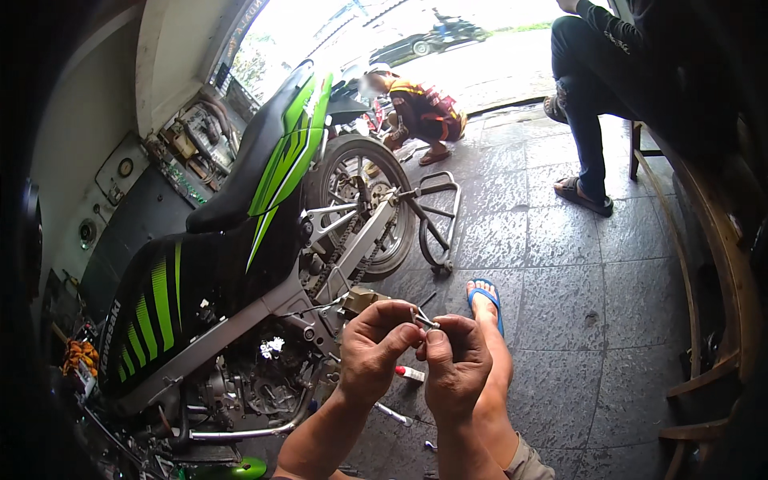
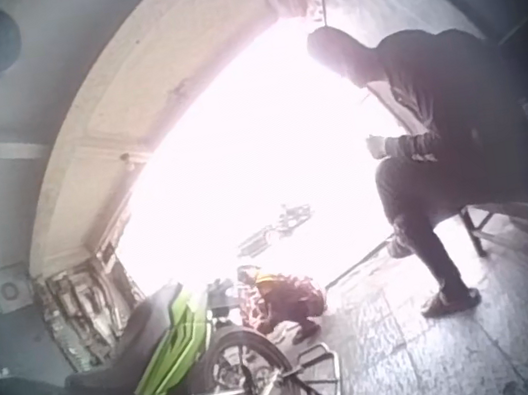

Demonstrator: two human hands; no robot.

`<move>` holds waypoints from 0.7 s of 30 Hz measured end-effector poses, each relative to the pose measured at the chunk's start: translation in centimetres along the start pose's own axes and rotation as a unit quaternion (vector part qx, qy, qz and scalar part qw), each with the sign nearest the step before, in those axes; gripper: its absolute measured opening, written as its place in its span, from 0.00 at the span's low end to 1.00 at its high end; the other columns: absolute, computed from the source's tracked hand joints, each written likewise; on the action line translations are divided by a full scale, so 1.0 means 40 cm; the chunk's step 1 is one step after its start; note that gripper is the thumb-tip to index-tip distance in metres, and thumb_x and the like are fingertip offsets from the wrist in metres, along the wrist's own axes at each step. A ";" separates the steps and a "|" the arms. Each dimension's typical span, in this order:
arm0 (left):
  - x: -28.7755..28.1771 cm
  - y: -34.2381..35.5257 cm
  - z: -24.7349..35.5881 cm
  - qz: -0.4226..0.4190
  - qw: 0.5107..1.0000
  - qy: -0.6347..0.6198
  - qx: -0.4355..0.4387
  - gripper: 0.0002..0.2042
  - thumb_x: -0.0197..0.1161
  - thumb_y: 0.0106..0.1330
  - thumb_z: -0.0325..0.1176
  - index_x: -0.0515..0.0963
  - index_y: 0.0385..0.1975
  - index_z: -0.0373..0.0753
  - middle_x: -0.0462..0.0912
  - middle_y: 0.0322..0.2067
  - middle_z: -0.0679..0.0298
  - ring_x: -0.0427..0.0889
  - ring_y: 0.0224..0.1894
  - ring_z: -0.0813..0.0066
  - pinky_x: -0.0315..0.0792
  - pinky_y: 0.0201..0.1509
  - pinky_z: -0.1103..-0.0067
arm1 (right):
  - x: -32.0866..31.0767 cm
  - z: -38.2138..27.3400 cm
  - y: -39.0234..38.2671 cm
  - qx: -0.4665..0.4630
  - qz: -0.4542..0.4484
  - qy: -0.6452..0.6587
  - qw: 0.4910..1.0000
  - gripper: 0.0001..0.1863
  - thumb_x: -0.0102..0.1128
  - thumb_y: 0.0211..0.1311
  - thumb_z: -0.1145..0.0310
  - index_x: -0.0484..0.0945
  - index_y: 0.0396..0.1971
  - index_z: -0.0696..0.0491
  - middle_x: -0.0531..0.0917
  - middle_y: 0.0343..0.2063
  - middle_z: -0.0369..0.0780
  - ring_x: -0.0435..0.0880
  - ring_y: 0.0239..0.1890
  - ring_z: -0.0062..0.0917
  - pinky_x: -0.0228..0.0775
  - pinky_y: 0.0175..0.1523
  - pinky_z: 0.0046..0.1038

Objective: The person fits a gasket onto a motorcycle engine component, positions the component onto the engine, and secures it by inserting and tightening screws using a hex key.

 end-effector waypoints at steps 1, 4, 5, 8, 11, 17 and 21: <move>-0.002 0.003 0.000 0.005 1.000 -0.001 0.000 0.12 0.66 0.63 0.24 0.76 0.45 0.30 0.83 0.35 0.62 0.82 0.37 0.78 0.77 0.45 0.81 | -0.005 0.002 0.001 -0.010 -0.005 -0.005 1.000 0.06 0.59 0.63 0.74 0.76 0.39 0.57 0.79 0.25 0.35 0.75 0.24 0.17 0.70 0.31 0.20; -0.005 0.003 0.001 -0.025 0.999 0.039 -0.022 0.13 0.67 0.62 0.24 0.76 0.46 0.31 0.83 0.38 0.62 0.82 0.40 0.79 0.76 0.47 0.81 | -0.005 -0.007 0.000 -0.019 -0.023 -0.007 1.000 0.07 0.60 0.63 0.75 0.76 0.39 0.59 0.79 0.27 0.36 0.76 0.26 0.16 0.69 0.32 0.18; -0.008 -0.001 0.002 -0.022 0.999 0.040 -0.020 0.13 0.67 0.62 0.24 0.76 0.46 0.31 0.83 0.38 0.62 0.82 0.40 0.79 0.76 0.47 0.81 | -0.005 -0.010 -0.001 -0.024 -0.034 0.009 0.999 0.08 0.60 0.64 0.76 0.75 0.40 0.61 0.80 0.28 0.36 0.77 0.27 0.16 0.70 0.34 0.17; -0.005 -0.005 0.002 -0.024 1.000 0.013 -0.015 0.13 0.68 0.62 0.25 0.76 0.46 0.32 0.83 0.39 0.63 0.82 0.40 0.79 0.77 0.47 0.81 | -0.011 -0.019 -0.005 -0.032 -0.043 -0.022 0.998 0.07 0.60 0.63 0.75 0.77 0.39 0.59 0.80 0.27 0.36 0.76 0.26 0.17 0.70 0.33 0.18; -0.005 -0.006 0.009 -0.027 0.999 0.028 -0.031 0.14 0.68 0.62 0.25 0.76 0.46 0.31 0.83 0.38 0.63 0.82 0.41 0.78 0.77 0.48 0.80 | -0.013 -0.049 -0.007 -0.034 -0.043 -0.058 0.997 0.05 0.60 0.62 0.76 0.78 0.38 0.58 0.81 0.27 0.36 0.76 0.25 0.17 0.68 0.32 0.19; -0.086 -0.009 0.031 -0.087 0.986 0.068 -0.128 0.17 0.69 0.61 0.28 0.76 0.48 0.30 0.82 0.41 0.63 0.80 0.44 0.79 0.75 0.51 0.79 | -0.012 -0.008 0.001 -0.015 -0.126 -0.131 0.983 0.06 0.57 0.62 0.82 0.78 0.38 0.61 0.82 0.37 0.40 0.80 0.35 0.17 0.71 0.43 0.16; -0.087 -0.039 -0.019 -0.067 0.993 0.014 -0.098 0.14 0.66 0.65 0.33 0.77 0.46 0.32 0.81 0.35 0.66 0.77 0.35 0.83 0.72 0.39 0.83 | -0.068 0.019 0.038 0.102 -0.116 0.149 0.977 0.04 0.55 0.69 0.73 0.75 0.39 0.56 0.78 0.28 0.35 0.75 0.27 0.16 0.71 0.34 0.18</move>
Point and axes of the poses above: each hand's wrist, its own y-axis towards the middle knuckle, its own x-axis out of the palm, z = x × y, the point moved 1 cm from there along y, towards the middle knuckle
